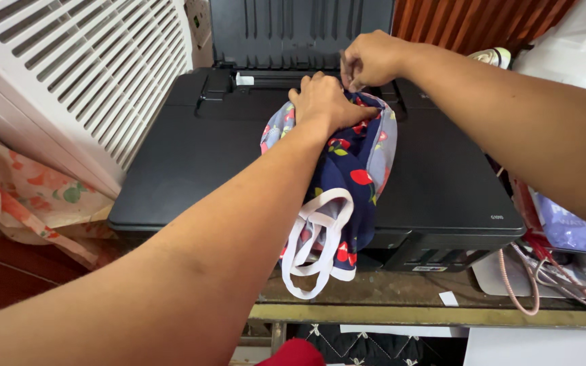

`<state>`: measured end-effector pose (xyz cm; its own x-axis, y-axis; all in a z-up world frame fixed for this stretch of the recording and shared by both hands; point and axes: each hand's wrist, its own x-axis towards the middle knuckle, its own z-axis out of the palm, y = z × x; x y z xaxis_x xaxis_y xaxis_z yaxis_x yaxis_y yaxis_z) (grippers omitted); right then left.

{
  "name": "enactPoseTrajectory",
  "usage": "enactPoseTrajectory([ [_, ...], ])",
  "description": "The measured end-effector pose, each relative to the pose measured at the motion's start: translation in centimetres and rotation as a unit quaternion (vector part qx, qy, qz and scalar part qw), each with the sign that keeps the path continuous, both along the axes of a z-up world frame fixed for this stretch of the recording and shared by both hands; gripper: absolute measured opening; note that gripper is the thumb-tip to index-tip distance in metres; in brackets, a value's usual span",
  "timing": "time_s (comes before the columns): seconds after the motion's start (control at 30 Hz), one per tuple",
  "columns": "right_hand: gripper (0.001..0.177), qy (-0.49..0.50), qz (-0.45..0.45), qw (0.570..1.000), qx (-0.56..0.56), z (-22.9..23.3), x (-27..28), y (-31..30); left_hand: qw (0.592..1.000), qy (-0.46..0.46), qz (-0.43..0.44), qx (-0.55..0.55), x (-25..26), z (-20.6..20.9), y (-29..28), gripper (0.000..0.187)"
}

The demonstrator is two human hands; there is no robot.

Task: The person wipes the top and front surfaces of a black Canon printer with a patterned cloth. They then open a drawer, retrieve a stack of white paper, and place several sheets into the printer's scanner bed.

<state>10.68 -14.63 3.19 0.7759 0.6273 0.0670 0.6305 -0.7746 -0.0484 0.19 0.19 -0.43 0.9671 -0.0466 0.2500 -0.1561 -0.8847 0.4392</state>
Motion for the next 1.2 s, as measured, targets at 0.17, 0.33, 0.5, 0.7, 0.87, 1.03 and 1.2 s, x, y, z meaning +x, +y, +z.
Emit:
enactPoseTrajectory([
  [0.17,0.015,-0.038,-0.030,0.998,0.044,-0.5,-1.8,-0.3,1.000,-0.001,-0.001,-0.015,0.1,0.1,-0.2,0.084],
  [0.33,0.012,-0.092,-0.024,0.981,0.167,-2.1,-3.9,-0.9,1.000,0.002,0.012,-0.009,0.0,0.2,-0.4,0.081],
  [0.5,0.009,-0.158,-0.053,0.964,0.209,-3.3,-4.8,-1.5,1.000,0.012,0.015,0.025,0.0,-0.2,-0.6,0.083],
  [0.7,0.009,-0.162,-0.003,0.953,0.258,-4.3,-3.6,2.6,0.996,-0.012,0.053,0.069,-1.1,-2.2,1.7,0.075],
  [0.87,0.007,-0.141,0.047,0.948,0.280,-4.8,-2.5,10.3,0.989,-0.007,0.124,0.075,-2.3,-2.9,7.5,0.077],
  [1.03,0.010,-0.124,0.091,0.927,0.341,-5.7,-2.1,14.9,0.986,-0.081,0.127,0.077,-4.2,-4.4,11.2,0.082],
  [1.2,0.007,-0.096,0.151,0.926,0.333,-5.7,-0.8,15.0,0.983,-0.104,0.123,0.085,-5.3,-4.7,11.5,0.077],
])
